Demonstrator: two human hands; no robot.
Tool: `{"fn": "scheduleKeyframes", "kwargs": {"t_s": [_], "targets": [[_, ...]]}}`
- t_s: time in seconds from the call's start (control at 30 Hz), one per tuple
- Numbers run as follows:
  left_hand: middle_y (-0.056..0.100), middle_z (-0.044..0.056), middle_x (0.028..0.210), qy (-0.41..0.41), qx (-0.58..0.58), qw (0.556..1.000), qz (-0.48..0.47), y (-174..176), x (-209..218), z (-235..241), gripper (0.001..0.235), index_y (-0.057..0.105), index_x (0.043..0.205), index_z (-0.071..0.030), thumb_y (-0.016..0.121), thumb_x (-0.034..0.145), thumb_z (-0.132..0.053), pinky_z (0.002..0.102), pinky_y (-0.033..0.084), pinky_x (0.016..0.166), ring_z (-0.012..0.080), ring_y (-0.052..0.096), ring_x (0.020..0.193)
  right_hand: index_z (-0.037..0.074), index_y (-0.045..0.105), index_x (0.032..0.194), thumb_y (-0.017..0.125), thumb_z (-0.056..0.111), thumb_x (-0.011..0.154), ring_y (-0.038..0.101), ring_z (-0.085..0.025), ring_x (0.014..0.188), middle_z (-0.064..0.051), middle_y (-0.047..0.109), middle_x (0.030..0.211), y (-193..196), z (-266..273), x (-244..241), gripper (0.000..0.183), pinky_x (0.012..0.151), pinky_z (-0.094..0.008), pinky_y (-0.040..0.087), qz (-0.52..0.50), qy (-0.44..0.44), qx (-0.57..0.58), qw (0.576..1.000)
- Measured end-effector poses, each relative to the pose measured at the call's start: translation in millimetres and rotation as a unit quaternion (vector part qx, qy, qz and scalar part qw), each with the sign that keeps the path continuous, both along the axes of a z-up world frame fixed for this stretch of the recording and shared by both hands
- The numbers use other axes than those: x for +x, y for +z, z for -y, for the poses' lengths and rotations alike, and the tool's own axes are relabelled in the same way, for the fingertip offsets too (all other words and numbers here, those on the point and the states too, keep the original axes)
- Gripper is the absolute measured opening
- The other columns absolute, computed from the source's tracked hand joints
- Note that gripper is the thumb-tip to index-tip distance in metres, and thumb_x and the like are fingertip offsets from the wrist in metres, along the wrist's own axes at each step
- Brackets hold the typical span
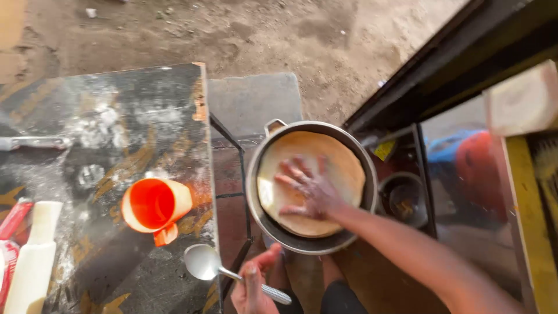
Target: Cooking flatbread in a pan by applying oil with a spoon and rotating it by hand
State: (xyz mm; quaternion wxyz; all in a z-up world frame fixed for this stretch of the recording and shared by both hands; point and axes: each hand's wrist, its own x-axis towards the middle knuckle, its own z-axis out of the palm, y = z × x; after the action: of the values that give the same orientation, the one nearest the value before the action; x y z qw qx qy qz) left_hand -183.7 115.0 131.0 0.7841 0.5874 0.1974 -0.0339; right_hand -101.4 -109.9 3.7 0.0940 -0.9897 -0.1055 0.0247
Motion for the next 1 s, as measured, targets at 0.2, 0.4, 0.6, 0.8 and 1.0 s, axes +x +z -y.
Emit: {"fn": "scheduleKeyframes", "kwargs": {"t_s": [0.2, 0.4, 0.6, 0.8, 1.0], "targets": [[0.084, 0.029, 0.094, -0.036, 0.016, 0.998, 0.043, 40, 8, -7, 0.047, 0.078, 0.087, 0.008, 0.057, 0.097, -0.033, 0.043, 0.060, 0.096, 0.0364, 0.081, 0.097, 0.019, 0.028, 0.164, 0.043, 0.078, 0.093, 0.008, -0.036, 0.161, -0.014, 0.014, 0.174, 7, -39, -20, 0.093, 0.118, -0.073, 0.006, 0.093, -0.166, -0.017, 0.982], [0.082, 0.030, 0.095, -0.018, 0.017, 0.999, 0.039, 38, 17, -22, 0.047, 0.077, 0.088, 0.009, 0.055, 0.098, -0.032, 0.043, 0.061, 0.095, 0.0383, 0.081, 0.096, 0.037, 0.029, 0.163, 0.040, 0.086, 0.090, 0.010, -0.032, 0.159, 0.002, 0.019, 0.173, -18, 5, 4, 0.088, 0.115, -0.077, -0.006, 0.049, 0.177, -0.003, 0.983], [0.083, 0.031, 0.092, 0.002, -0.030, 0.999, 0.037, 46, 20, -11, 0.043, 0.076, 0.085, 0.009, 0.057, 0.098, -0.027, 0.043, 0.061, 0.092, 0.0379, 0.082, 0.091, 0.037, 0.006, 0.165, 0.024, 0.082, 0.086, -0.022, -0.032, 0.158, 0.002, -0.013, 0.174, 42, -70, 26, 0.093, 0.113, -0.076, -0.015, -0.220, -0.460, 0.127, 0.851], [0.084, 0.027, 0.093, -0.035, 0.015, 0.998, 0.048, 55, 26, -24, 0.045, 0.078, 0.086, 0.006, 0.055, 0.099, -0.030, 0.040, 0.060, 0.096, 0.0342, 0.081, 0.096, 0.039, 0.014, 0.166, 0.034, 0.085, 0.092, -0.004, -0.027, 0.160, 0.006, 0.004, 0.175, 4, 19, 16, 0.090, 0.118, -0.073, -0.004, 0.019, 0.234, -0.030, 0.972], [0.084, 0.026, 0.096, -0.053, 0.010, 0.997, 0.055, 61, 27, -21, 0.047, 0.079, 0.088, 0.004, 0.053, 0.101, -0.033, 0.041, 0.059, 0.095, 0.0333, 0.081, 0.096, 0.037, 0.014, 0.165, 0.024, 0.085, 0.085, -0.022, -0.032, 0.157, -0.003, -0.012, 0.174, 7, -45, 24, 0.094, 0.106, -0.080, -0.018, -0.182, -0.391, 0.068, 0.899]]}}
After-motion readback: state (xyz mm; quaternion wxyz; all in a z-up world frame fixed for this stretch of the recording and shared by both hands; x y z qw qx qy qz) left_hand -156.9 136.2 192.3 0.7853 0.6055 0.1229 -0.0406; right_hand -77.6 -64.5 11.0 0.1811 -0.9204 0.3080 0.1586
